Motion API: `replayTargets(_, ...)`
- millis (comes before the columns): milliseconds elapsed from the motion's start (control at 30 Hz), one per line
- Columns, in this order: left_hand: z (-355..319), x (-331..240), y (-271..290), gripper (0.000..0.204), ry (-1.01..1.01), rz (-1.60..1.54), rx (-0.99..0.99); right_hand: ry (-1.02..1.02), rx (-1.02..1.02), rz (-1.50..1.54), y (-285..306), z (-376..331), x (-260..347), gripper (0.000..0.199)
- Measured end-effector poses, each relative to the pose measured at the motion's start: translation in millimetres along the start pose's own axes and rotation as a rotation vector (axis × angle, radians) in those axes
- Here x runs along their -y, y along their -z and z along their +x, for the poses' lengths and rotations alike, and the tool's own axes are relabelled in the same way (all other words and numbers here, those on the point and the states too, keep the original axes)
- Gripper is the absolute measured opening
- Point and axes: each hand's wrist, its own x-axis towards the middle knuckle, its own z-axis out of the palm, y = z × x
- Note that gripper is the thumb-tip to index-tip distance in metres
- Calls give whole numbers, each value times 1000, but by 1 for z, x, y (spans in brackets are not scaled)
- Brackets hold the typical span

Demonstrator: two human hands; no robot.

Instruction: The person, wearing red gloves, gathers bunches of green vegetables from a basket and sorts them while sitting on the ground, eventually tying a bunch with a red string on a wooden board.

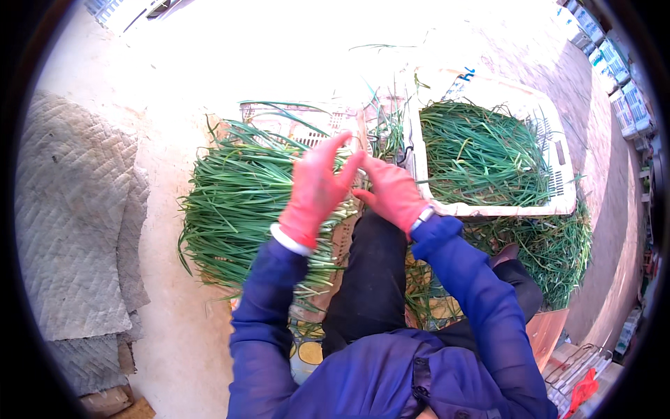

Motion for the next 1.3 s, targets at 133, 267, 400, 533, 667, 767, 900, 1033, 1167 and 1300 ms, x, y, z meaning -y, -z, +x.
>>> replayTargets(133,14,83,29,42,-152,315,247,55,125,-95,-37,25,8,30)
replayTargets(267,-1,143,37,42,27,444,494,173,233,112,-31,44,2,27)
replayTargets(400,-27,163,40,36,58,381,409,120,77,113,-39,86,-35,55)
replayTargets(533,-40,151,38,36,135,444,331,-22,166,86,-60,142,-42,75)
replayTargets(667,-44,140,39,36,238,535,373,-177,228,67,-90,169,-28,67)
replayTargets(767,-48,123,40,36,320,566,342,-183,343,-29,-109,175,-25,49)
replayTargets(900,-68,132,48,36,375,474,153,86,572,163,-134,141,14,38)
replayTargets(1033,-48,144,49,37,214,451,-20,-9,689,357,-117,125,23,35)
replayTargets(1167,-14,136,42,40,146,352,323,-79,651,341,-127,97,29,29)
replayTargets(1300,-47,182,44,29,442,-48,398,-7,482,442,-100,86,29,32)
